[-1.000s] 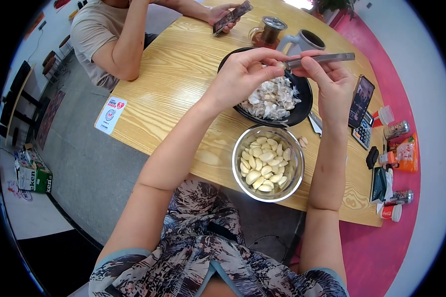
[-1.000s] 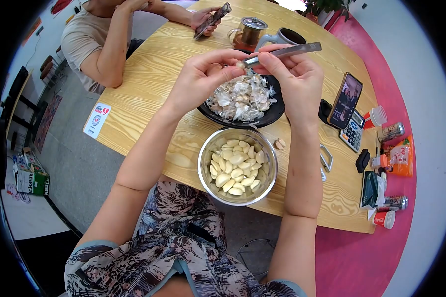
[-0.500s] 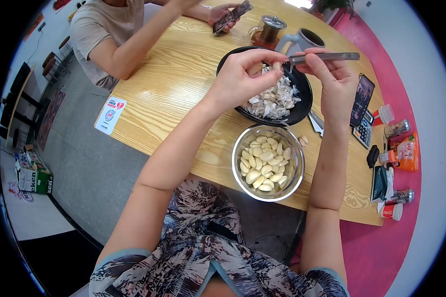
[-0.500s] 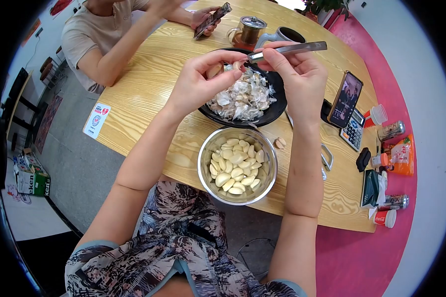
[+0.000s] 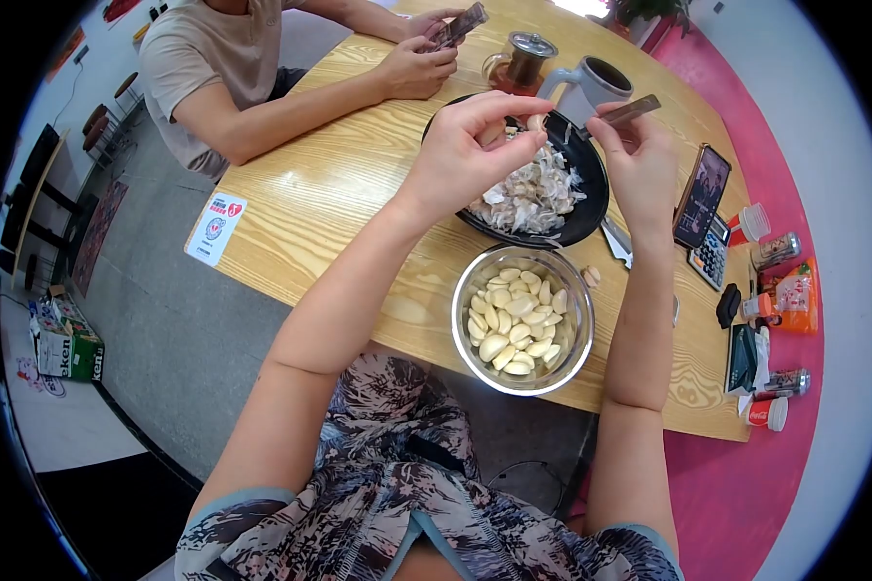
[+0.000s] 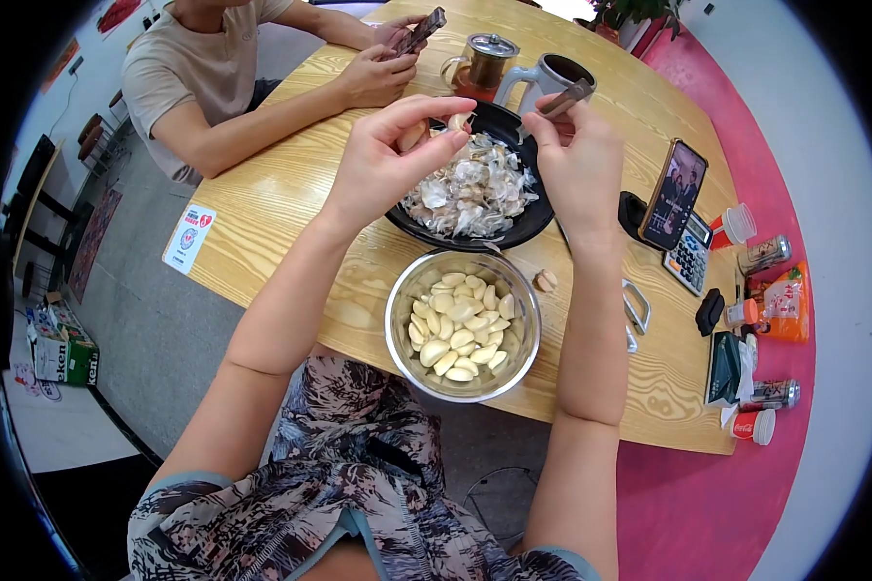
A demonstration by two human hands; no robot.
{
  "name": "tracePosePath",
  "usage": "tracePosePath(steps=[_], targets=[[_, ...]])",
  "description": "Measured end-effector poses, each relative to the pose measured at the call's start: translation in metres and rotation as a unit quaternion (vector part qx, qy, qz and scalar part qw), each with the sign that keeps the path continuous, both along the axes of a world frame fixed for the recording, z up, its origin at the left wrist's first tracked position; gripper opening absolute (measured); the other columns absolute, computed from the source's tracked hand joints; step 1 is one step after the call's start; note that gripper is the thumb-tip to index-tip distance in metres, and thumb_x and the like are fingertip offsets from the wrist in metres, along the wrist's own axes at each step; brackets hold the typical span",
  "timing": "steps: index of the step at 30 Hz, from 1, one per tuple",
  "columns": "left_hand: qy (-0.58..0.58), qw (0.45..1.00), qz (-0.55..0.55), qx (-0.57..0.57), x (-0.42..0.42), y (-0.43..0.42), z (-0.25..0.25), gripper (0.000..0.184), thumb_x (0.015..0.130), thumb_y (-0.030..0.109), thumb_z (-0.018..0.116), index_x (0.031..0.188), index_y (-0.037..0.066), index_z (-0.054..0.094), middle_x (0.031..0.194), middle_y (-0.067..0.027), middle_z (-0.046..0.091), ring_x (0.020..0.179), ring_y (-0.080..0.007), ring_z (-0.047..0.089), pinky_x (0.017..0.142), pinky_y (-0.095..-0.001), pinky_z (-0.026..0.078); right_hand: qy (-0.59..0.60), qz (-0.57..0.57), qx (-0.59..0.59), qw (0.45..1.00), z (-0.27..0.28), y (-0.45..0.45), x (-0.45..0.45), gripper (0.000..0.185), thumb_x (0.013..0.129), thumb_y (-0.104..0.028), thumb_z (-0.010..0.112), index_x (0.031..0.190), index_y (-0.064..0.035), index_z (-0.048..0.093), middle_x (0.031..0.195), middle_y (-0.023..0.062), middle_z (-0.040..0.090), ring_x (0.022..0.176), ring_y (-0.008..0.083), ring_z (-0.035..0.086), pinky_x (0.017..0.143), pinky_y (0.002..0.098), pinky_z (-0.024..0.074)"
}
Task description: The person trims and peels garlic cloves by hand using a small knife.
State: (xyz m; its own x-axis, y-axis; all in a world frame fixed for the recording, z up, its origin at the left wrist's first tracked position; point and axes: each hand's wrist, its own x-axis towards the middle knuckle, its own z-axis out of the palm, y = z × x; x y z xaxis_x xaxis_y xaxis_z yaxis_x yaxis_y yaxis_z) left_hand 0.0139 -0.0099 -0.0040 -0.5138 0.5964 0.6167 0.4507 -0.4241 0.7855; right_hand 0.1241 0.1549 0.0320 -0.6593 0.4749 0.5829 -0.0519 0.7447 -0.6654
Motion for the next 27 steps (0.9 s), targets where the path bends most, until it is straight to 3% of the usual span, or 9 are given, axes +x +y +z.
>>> tracePosePath(steps=[3, 5, 8, 18, 20, 21, 23, 27], targets=[[0.024, 0.999, 0.032, 0.01, 0.0, 0.002, -0.001, 0.029, 0.083, 0.007, 0.07, 0.111, 0.002, 0.066, 0.08, 0.0075, 0.056, 0.055, 0.0018, 0.033, 0.049, -0.0161, 0.028, 0.062, 0.047, -0.07, 0.994, 0.012, -0.016, 0.003, 0.015, 0.085, -0.004, 0.066, 0.098, 0.0027, 0.065, 0.087, 0.0083, 0.07, 0.078, 0.0114, 0.064, 0.072, 0.024, 0.05], [0.07, 0.995, 0.072, 0.01, -0.001, 0.003, -0.001, 0.028, 0.082, 0.007, 0.071, 0.109, 0.001, 0.066, 0.082, 0.0045, 0.058, 0.054, 0.0008, 0.034, 0.048, -0.016, 0.028, 0.114, 0.168, -0.134, 0.97, 0.019, -0.024, 0.008, 0.015, 0.085, 0.0, 0.065, 0.1, 0.0031, 0.064, 0.093, 0.01, 0.069, 0.085, 0.0132, 0.064, 0.078, 0.0249, 0.0504], [0.097, 0.992, 0.079, -0.003, -0.002, 0.003, -0.002, 0.027, 0.082, 0.006, 0.071, 0.107, 0.001, 0.067, 0.082, 0.0033, 0.058, 0.054, 0.0004, 0.035, 0.048, -0.0164, 0.028, 0.098, 0.231, -0.152, 0.956, 0.021, -0.029, 0.009, 0.016, 0.085, 0.002, 0.064, 0.101, 0.0037, 0.063, 0.098, 0.0115, 0.068, 0.09, 0.015, 0.064, 0.084, 0.026, 0.0503], [0.117, 0.99, 0.079, 0.005, -0.001, 0.002, -0.001, 0.026, 0.081, 0.006, 0.071, 0.106, 0.001, 0.067, 0.081, 0.0019, 0.059, 0.053, 0.0001, 0.036, 0.046, -0.0179, 0.028, 0.08, 0.243, -0.172, 0.951, 0.014, -0.027, 0.007, 0.015, 0.085, 0.002, 0.065, 0.1, 0.0045, 0.063, 0.095, 0.0123, 0.068, 0.089, 0.0158, 0.065, 0.082, 0.0263, 0.0519], [0.13, 0.986, 0.098, -0.017, 0.002, 0.0, 0.003, 0.024, 0.078, 0.013, 0.072, 0.099, 0.001, 0.068, 0.079, -0.0043, 0.064, 0.056, -0.0095, 0.05, 0.051, -0.0233, 0.04, 0.086, 0.204, -0.192, 0.956, 0.016, -0.029, 0.008, 0.014, 0.085, 0.001, 0.066, 0.098, 0.0048, 0.064, 0.091, 0.0107, 0.068, 0.085, 0.0145, 0.066, 0.079, 0.0255, 0.0527], [0.131, 0.986, 0.098, -0.017, 0.002, 0.0, 0.002, 0.024, 0.078, 0.013, 0.072, 0.099, 0.001, 0.068, 0.079, -0.0043, 0.064, 0.056, -0.0095, 0.05, 0.051, -0.0233, 0.04, 0.087, 0.203, -0.191, 0.956, 0.016, -0.029, 0.008, 0.014, 0.085, 0.001, 0.066, 0.098, 0.0048, 0.064, 0.091, 0.0107, 0.068, 0.085, 0.0145, 0.066, 0.079, 0.0255, 0.0527], [0.151, 0.985, 0.083, 0.01, 0.001, 0.002, -0.001, 0.027, 0.08, 0.006, 0.07, 0.107, 0.003, 0.068, 0.081, 0.0011, 0.06, 0.051, -0.0007, 0.036, 0.045, -0.0185, 0.028, 0.1, 0.175, -0.182, 0.962, 0.017, -0.028, 0.007, 0.012, 0.085, 0.001, 0.066, 0.096, 0.0049, 0.065, 0.088, 0.0096, 0.069, 0.081, 0.0132, 0.065, 0.076, 0.0246, 0.0531], [0.143, 0.986, 0.08, 0.015, 0.003, 0.003, -0.002, 0.027, 0.081, 0.004, 0.067, 0.108, 0.002, 0.067, 0.081, 0.0007, 0.06, 0.051, -0.0006, 0.036, 0.045, -0.0182, 0.027, 0.111, 0.157, -0.173, 0.966, 0.015, -0.027, 0.006, 0.011, 0.085, 0.0, 0.066, 0.095, 0.0047, 0.065, 0.087, 0.009, 0.069, 0.078, 0.0121, 0.065, 0.074, 0.0236, 0.0529]])
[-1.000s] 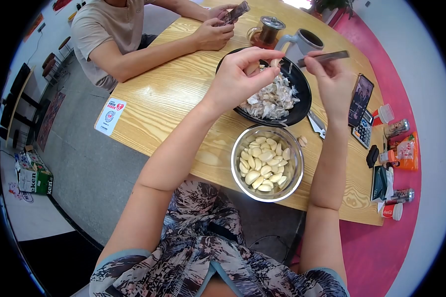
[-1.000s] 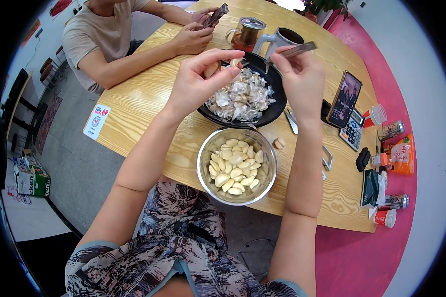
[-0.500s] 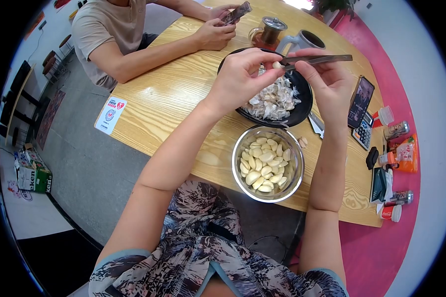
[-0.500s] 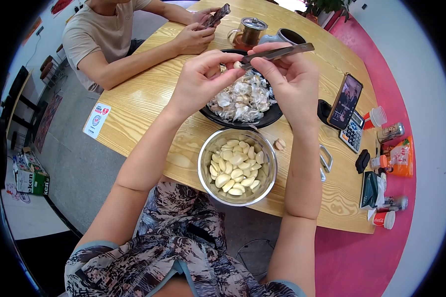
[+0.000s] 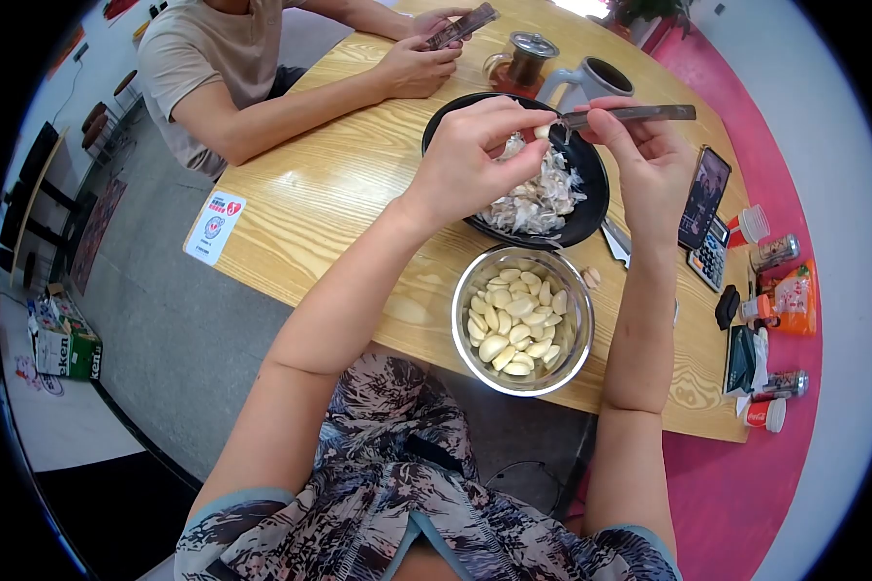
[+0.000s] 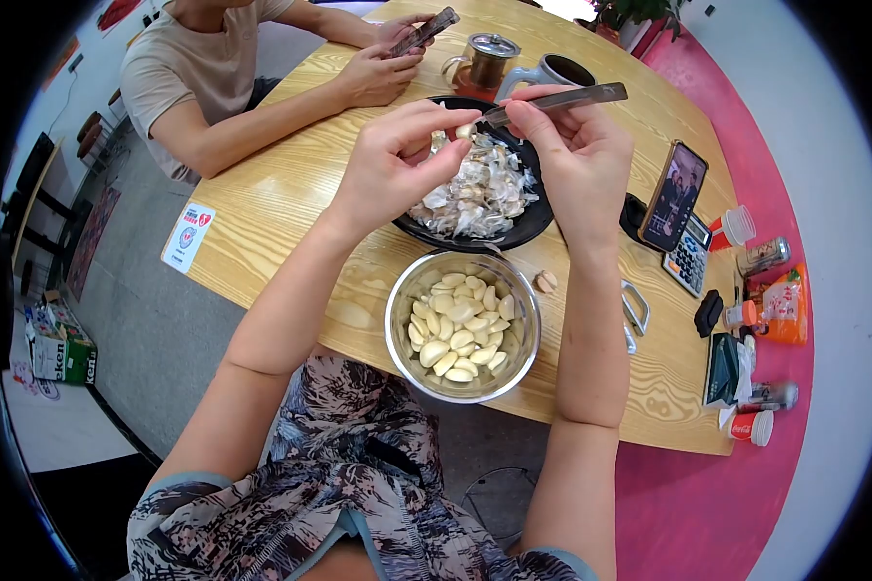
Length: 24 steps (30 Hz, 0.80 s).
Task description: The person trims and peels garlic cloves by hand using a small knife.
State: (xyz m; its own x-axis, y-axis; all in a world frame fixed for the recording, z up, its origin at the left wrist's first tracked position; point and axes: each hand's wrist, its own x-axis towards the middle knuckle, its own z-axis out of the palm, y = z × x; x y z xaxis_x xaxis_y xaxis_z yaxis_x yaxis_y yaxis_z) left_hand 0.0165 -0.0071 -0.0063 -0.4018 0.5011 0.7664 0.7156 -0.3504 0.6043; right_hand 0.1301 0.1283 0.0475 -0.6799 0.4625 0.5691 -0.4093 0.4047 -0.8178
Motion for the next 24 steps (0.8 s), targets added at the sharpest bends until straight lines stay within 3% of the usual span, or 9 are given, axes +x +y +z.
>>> tracePosePath(steps=[3, 5, 8, 15, 18, 20, 24], targets=[[-0.051, 0.998, -0.022, -0.002, 0.001, -0.001, 0.0, 0.026, 0.084, 0.005, 0.065, 0.109, 0.002, 0.067, 0.082, 0.0013, 0.061, 0.052, 0.0004, 0.037, 0.047, -0.0172, 0.028, 0.003, -0.012, -0.001, 1.0, -0.002, 0.004, -0.002, 0.011, 0.085, 0.0, 0.066, 0.095, 0.0045, 0.065, 0.085, 0.0084, 0.068, 0.076, 0.0115, 0.065, 0.072, 0.0229, 0.0528], [-0.184, 0.979, -0.081, 0.032, 0.002, 0.0, 0.0, 0.024, 0.087, 0.006, 0.063, 0.111, 0.002, 0.067, 0.083, 0.0017, 0.063, 0.054, 0.0021, 0.038, 0.049, -0.0154, 0.029, -0.004, -0.036, -0.001, 0.999, -0.003, 0.007, -0.002, 0.011, 0.085, -0.001, 0.066, 0.095, 0.0043, 0.066, 0.084, 0.0079, 0.068, 0.075, 0.0111, 0.064, 0.071, 0.0224, 0.0527], [-0.25, 0.965, -0.083, 0.017, -0.002, -0.005, 0.006, 0.024, 0.089, 0.009, 0.062, 0.112, 0.002, 0.067, 0.084, 0.0016, 0.066, 0.055, 0.0035, 0.038, 0.05, -0.0141, 0.029, -0.015, -0.04, 0.018, 0.999, -0.007, 0.014, -0.005, 0.012, 0.085, -0.002, 0.067, 0.095, 0.0031, 0.066, 0.084, 0.0071, 0.068, 0.075, 0.011, 0.064, 0.071, 0.0226, 0.0521], [-0.288, 0.95, -0.114, 0.048, -0.007, -0.003, 0.006, 0.025, 0.091, 0.013, 0.061, 0.113, 0.003, 0.066, 0.082, 0.0014, 0.068, 0.054, 0.0034, 0.037, 0.047, -0.0132, 0.028, -0.113, -0.07, 0.123, 0.984, -0.022, 0.024, -0.012, 0.013, 0.084, -0.005, 0.067, 0.096, 0.0006, 0.066, 0.084, 0.0059, 0.069, 0.077, 0.0112, 0.065, 0.071, 0.0233, 0.0506], [-0.294, 0.947, -0.125, 0.046, -0.007, -0.002, 0.006, 0.026, 0.09, 0.015, 0.062, 0.114, 0.004, 0.066, 0.082, 0.0012, 0.068, 0.053, 0.0032, 0.036, 0.046, -0.0131, 0.027, -0.052, -0.038, 0.058, 0.996, -0.011, 0.01, -0.009, 0.014, 0.085, -0.002, 0.066, 0.099, 0.001, 0.065, 0.088, 0.0075, 0.069, 0.081, 0.0121, 0.065, 0.074, 0.0234, 0.0506], [-0.276, 0.952, -0.124, 0.04, -0.007, 0.0, 0.005, 0.024, 0.09, 0.015, 0.063, 0.111, 0.003, 0.066, 0.084, 0.0005, 0.068, 0.053, 0.0036, 0.035, 0.046, -0.0133, 0.026, 0.06, -0.007, 0.011, 0.998, -0.004, -0.001, -0.007, 0.016, 0.085, 0.0, 0.065, 0.101, 0.0021, 0.064, 0.093, 0.0098, 0.069, 0.085, 0.0132, 0.065, 0.078, 0.0239, 0.0507], [-0.261, 0.958, -0.12, 0.005, -0.003, -0.002, 0.006, 0.022, 0.091, 0.013, 0.063, 0.11, 0.002, 0.066, 0.086, -0.0011, 0.069, 0.056, 0.0037, 0.042, 0.048, -0.0128, 0.029, 0.059, 0.062, -0.007, 0.996, -0.007, -0.009, -0.008, 0.016, 0.085, 0.002, 0.065, 0.101, 0.0035, 0.063, 0.096, 0.0116, 0.068, 0.087, 0.0139, 0.065, 0.08, 0.0242, 0.0508]])
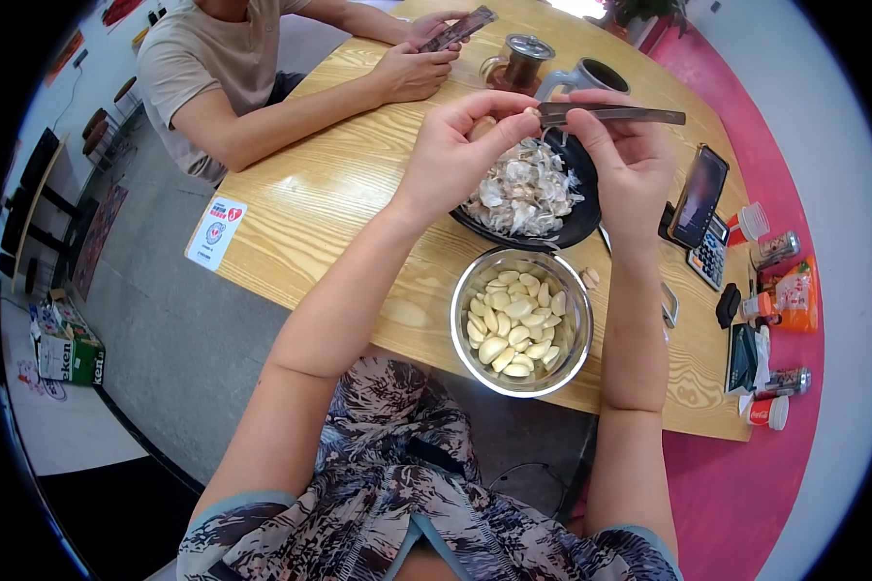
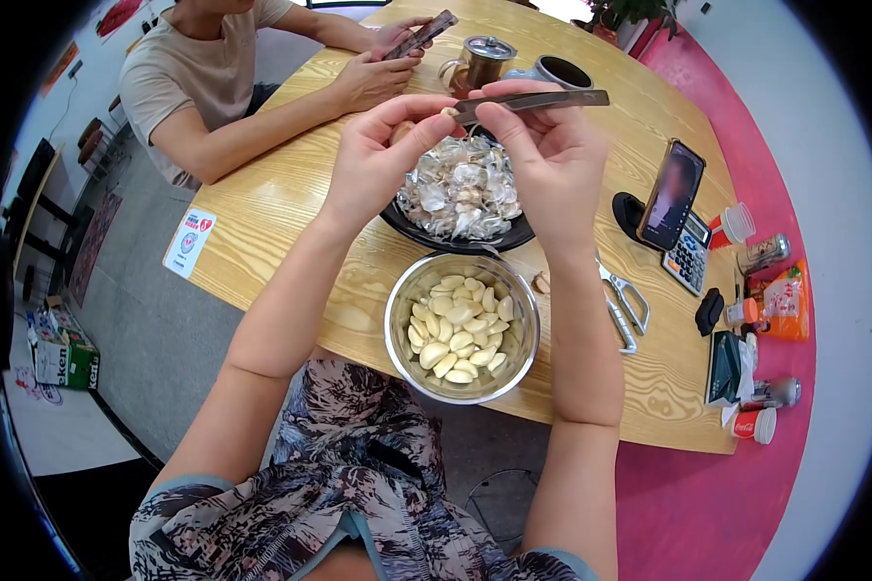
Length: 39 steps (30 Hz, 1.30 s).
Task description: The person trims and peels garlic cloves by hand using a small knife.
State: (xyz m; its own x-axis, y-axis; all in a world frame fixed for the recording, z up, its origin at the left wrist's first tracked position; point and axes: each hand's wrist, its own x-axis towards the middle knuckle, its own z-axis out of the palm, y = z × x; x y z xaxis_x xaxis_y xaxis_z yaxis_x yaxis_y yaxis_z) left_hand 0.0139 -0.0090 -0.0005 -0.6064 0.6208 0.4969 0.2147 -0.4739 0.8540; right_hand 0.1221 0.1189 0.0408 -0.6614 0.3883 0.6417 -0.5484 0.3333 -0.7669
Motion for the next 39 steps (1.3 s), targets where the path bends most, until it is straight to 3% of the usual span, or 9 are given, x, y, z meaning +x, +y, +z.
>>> tracePosePath(steps=[3, 5, 11, 18, 20, 23, 30, 36, 39], targets=[[0.02, 0.999, 0.011, 0.041, 0.0, 0.003, -0.005, 0.021, 0.091, 0.01, 0.062, 0.109, 0.0, 0.064, 0.087, -0.0035, 0.07, 0.064, 0.0005, 0.054, 0.054, -0.013, 0.039, 0.009, 0.017, -0.011, 1.0, -0.002, 0.0, 0.0, 0.016, 0.085, 0.001, 0.065, 0.101, 0.0039, 0.063, 0.096, 0.0118, 0.069, 0.087, 0.0135, 0.065, 0.08, 0.0243, 0.051], [0.085, 0.995, 0.043, -0.006, 0.003, -0.003, 0.0, 0.021, 0.091, 0.008, 0.061, 0.11, -0.002, 0.062, 0.087, -0.006, 0.07, 0.075, -0.0053, 0.063, 0.064, -0.0157, 0.047, -0.008, 0.029, -0.031, 0.999, -0.001, 0.002, 0.001, 0.016, 0.086, 0.0, 0.065, 0.101, 0.0041, 0.063, 0.096, 0.0126, 0.069, 0.086, 0.0142, 0.065, 0.079, 0.0255, 0.0525], [0.173, 0.973, 0.132, 0.07, 0.0, 0.007, -0.01, 0.017, 0.085, 0.008, 0.067, 0.099, -0.001, 0.066, 0.081, -0.0076, 0.067, 0.069, -0.0114, 0.063, 0.06, -0.0224, 0.048, -0.029, 0.028, -0.048, 0.998, 0.002, 0.003, 0.003, 0.018, 0.087, -0.003, 0.065, 0.103, 0.0051, 0.063, 0.096, 0.0145, 0.068, 0.085, 0.0167, 0.066, 0.078, 0.0285, 0.0553], [0.182, 0.974, 0.127, 0.054, 0.003, 0.001, -0.003, 0.013, 0.084, 0.006, 0.067, 0.095, -0.001, 0.066, 0.081, -0.0086, 0.068, 0.072, -0.0141, 0.064, 0.062, -0.0255, 0.049, -0.023, 0.051, -0.032, 0.998, 0.004, 0.005, 0.004, 0.018, 0.088, -0.005, 0.064, 0.102, 0.0053, 0.063, 0.096, 0.0163, 0.068, 0.085, 0.0187, 0.067, 0.078, 0.0289, 0.0553], [0.235, 0.962, 0.134, 0.048, 0.002, 0.0, -0.002, 0.012, 0.083, 0.005, 0.066, 0.094, -0.001, 0.065, 0.081, -0.0089, 0.067, 0.072, -0.0168, 0.065, 0.063, -0.0267, 0.05, -0.038, 0.064, -0.041, 0.996, 0.005, 0.006, 0.005, 0.018, 0.088, -0.007, 0.064, 0.101, 0.005, 0.063, 0.093, 0.0167, 0.068, 0.083, 0.0199, 0.068, 0.076, 0.0297, 0.0559], [0.296, 0.939, 0.163, 0.057, 0.001, -0.001, -0.001, 0.012, 0.085, 0.005, 0.066, 0.096, -0.001, 0.067, 0.081, -0.0058, 0.068, 0.068, -0.0093, 0.062, 0.06, -0.0214, 0.048, -0.066, 0.067, -0.061, 0.994, 0.004, 0.011, 0.006, 0.018, 0.088, -0.008, 0.065, 0.1, 0.0058, 0.063, 0.09, 0.0169, 0.068, 0.078, 0.0205, 0.068, 0.074, 0.0301, 0.0567], [0.296, 0.935, 0.181, 0.066, 0.003, 0.002, -0.003, 0.012, 0.085, 0.005, 0.066, 0.096, 0.0, 0.068, 0.08, -0.0064, 0.068, 0.066, -0.0094, 0.062, 0.058, -0.0222, 0.047, -0.059, 0.058, -0.111, 0.99, 0.002, 0.008, 0.004, 0.019, 0.087, -0.008, 0.065, 0.098, 0.0073, 0.063, 0.087, 0.0168, 0.068, 0.076, 0.0197, 0.068, 0.071, 0.0286, 0.0573], [0.283, 0.942, 0.173, 0.057, -0.002, 0.003, -0.01, 0.015, 0.088, 0.004, 0.064, 0.102, -0.002, 0.066, 0.085, -0.0059, 0.069, 0.075, -0.0089, 0.064, 0.065, -0.0202, 0.049, -0.052, -0.01, -0.114, 0.992, 0.001, 0.019, 0.004, 0.02, 0.087, -0.008, 0.066, 0.099, 0.0074, 0.063, 0.088, 0.0161, 0.068, 0.075, 0.0186, 0.068, 0.07, 0.0267, 0.0567], [0.196, 0.971, 0.131, 0.033, -0.001, 0.003, -0.012, 0.018, 0.091, 0.004, 0.061, 0.107, -0.004, 0.063, 0.088, -0.0064, 0.069, 0.081, -0.0101, 0.065, 0.07, -0.0196, 0.05, -0.044, -0.027, -0.117, 0.992, 0.0, 0.024, 0.002, 0.02, 0.086, -0.008, 0.067, 0.098, 0.0071, 0.064, 0.087, 0.0156, 0.068, 0.075, 0.0185, 0.068, 0.07, 0.0264, 0.0566]])
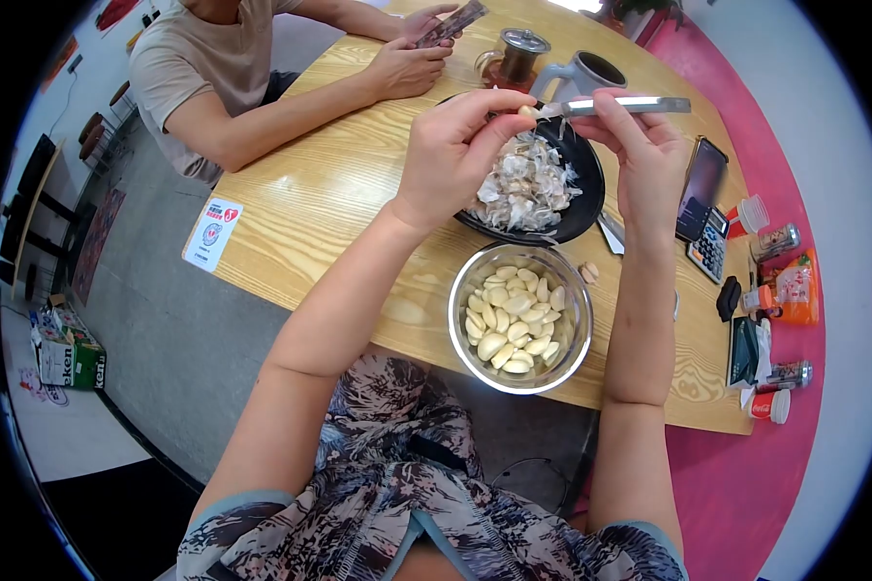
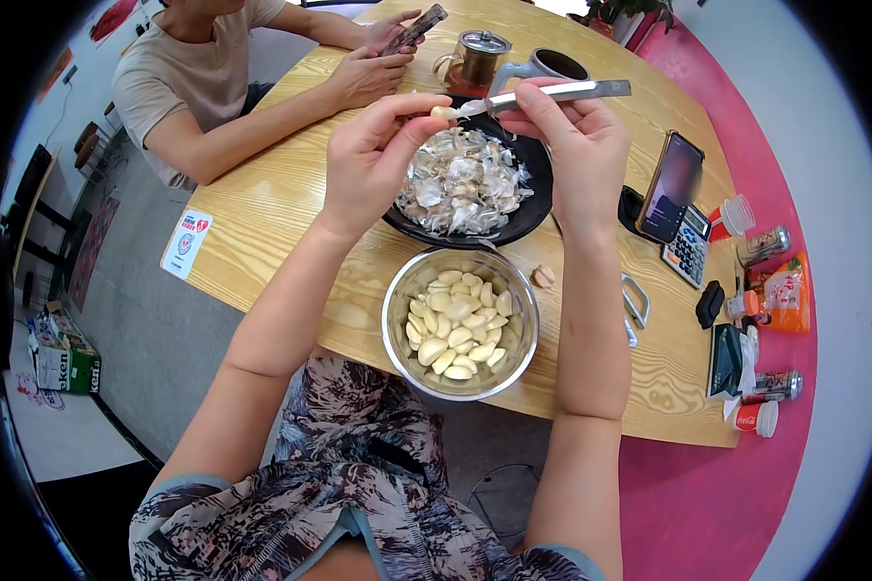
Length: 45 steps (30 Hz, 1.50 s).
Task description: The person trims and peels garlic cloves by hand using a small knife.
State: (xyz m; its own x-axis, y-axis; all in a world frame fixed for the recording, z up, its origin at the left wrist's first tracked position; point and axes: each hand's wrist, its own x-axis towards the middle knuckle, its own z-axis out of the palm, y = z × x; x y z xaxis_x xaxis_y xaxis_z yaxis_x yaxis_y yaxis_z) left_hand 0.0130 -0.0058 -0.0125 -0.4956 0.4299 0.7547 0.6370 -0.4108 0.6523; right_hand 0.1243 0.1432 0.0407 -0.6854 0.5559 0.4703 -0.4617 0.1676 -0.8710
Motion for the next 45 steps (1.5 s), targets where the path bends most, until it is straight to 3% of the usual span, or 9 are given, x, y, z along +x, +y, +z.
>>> tracePosePath(steps=[6, 8, 10, 13, 14, 17, 30, 36, 45], targets=[[-0.158, 0.981, -0.084, 0.071, 0.002, -0.003, 0.01, 0.016, 0.09, 0.008, 0.062, 0.102, -0.002, 0.065, 0.085, -0.0021, 0.07, 0.059, -0.0012, 0.05, 0.051, -0.0163, 0.039, -0.07, -0.065, 0.063, 0.993, -0.02, 0.017, -0.009, 0.017, 0.086, -0.008, 0.066, 0.097, 0.0048, 0.064, 0.087, 0.0116, 0.069, 0.076, 0.0159, 0.067, 0.072, 0.0256, 0.054], [-0.198, 0.972, -0.124, 0.019, -0.006, -0.003, 0.008, 0.02, 0.094, 0.014, 0.058, 0.107, -0.001, 0.063, 0.098, -0.0082, 0.07, 0.052, 0.0027, 0.036, 0.044, -0.0143, 0.027, -0.231, -0.097, 0.282, 0.926, -0.03, 0.024, -0.01, 0.015, 0.085, -0.008, 0.067, 0.097, 0.0009, 0.065, 0.087, 0.0074, 0.069, 0.077, 0.0129, 0.066, 0.073, 0.026, 0.0519], [-0.227, 0.963, -0.147, 0.011, -0.007, -0.002, 0.009, 0.019, 0.095, 0.015, 0.058, 0.106, 0.0, 0.063, 0.096, -0.0083, 0.07, 0.051, 0.0021, 0.034, 0.043, -0.0147, 0.026, -0.211, -0.092, 0.258, 0.938, -0.023, 0.014, -0.01, 0.014, 0.085, -0.008, 0.067, 0.097, -0.0019, 0.066, 0.087, 0.005, 0.07, 0.078, 0.0109, 0.065, 0.073, 0.0267, 0.0509], [-0.282, 0.937, -0.206, 0.002, -0.012, -0.001, 0.008, 0.018, 0.095, 0.018, 0.057, 0.102, 0.002, 0.063, 0.092, -0.0083, 0.07, 0.048, 0.0012, 0.031, 0.042, -0.0151, 0.025, -0.012, -0.072, 0.154, 0.985, 0.001, -0.008, -0.002, 0.015, 0.087, -0.002, 0.064, 0.102, 0.0015, 0.063, 0.095, 0.0087, 0.069, 0.087, 0.0122, 0.064, 0.078, 0.0255, 0.0505], [-0.305, 0.921, -0.244, -0.001, -0.013, -0.001, 0.007, 0.018, 0.095, 0.019, 0.057, 0.1, 0.003, 0.063, 0.089, -0.0082, 0.069, 0.048, 0.0008, 0.031, 0.042, -0.0151, 0.024, -0.013, -0.072, 0.154, 0.985, 0.004, -0.014, 0.0, 0.015, 0.087, -0.002, 0.064, 0.102, 0.0015, 0.063, 0.095, 0.0087, 0.069, 0.087, 0.0122, 0.064, 0.078, 0.0255, 0.0505], [-0.324, 0.905, -0.276, -0.007, -0.014, -0.001, 0.004, 0.017, 0.095, 0.022, 0.057, 0.094, 0.005, 0.062, 0.085, -0.0081, 0.068, 0.047, 0.0003, 0.032, 0.042, -0.0155, 0.024, 0.08, 0.054, 0.123, 0.988, 0.005, -0.027, 0.002, 0.018, 0.088, 0.004, 0.061, 0.105, 0.0043, 0.06, 0.101, 0.0133, 0.067, 0.092, 0.0153, 0.064, 0.083, 0.0257, 0.0508], [-0.302, 0.903, -0.305, -0.023, -0.01, -0.004, 0.006, 0.015, 0.095, 0.022, 0.058, 0.095, 0.007, 0.06, 0.082, -0.0091, 0.067, 0.047, 0.0, 0.032, 0.042, -0.0147, 0.025, 0.056, 0.074, 0.141, 0.986, -0.001, -0.026, 0.002, 0.015, 0.086, 0.004, 0.062, 0.102, 0.0035, 0.062, 0.096, 0.0114, 0.068, 0.088, 0.0134, 0.064, 0.078, 0.0239, 0.0504], [-0.34, 0.889, -0.307, -0.014, -0.012, -0.004, 0.005, 0.017, 0.095, 0.023, 0.058, 0.097, 0.007, 0.061, 0.079, -0.0047, 0.066, 0.048, 0.0001, 0.031, 0.042, -0.0146, 0.024, 0.043, 0.079, 0.152, 0.984, 0.002, -0.023, 0.006, 0.014, 0.085, 0.004, 0.064, 0.099, 0.0041, 0.063, 0.094, 0.0114, 0.069, 0.086, 0.0133, 0.064, 0.076, 0.024, 0.0507], [-0.36, 0.854, -0.376, 0.01, -0.022, -0.003, 0.0, 0.02, 0.097, 0.026, 0.055, 0.097, 0.007, 0.061, 0.091, -0.0062, 0.066, 0.05, 0.0003, 0.027, 0.042, -0.0144, 0.022, 0.022, 0.077, 0.168, 0.983, 0.017, -0.014, 0.018, 0.013, 0.085, 0.003, 0.064, 0.098, 0.0042, 0.063, 0.093, 0.0137, 0.069, 0.086, 0.0155, 0.065, 0.079, 0.0256, 0.0523]])
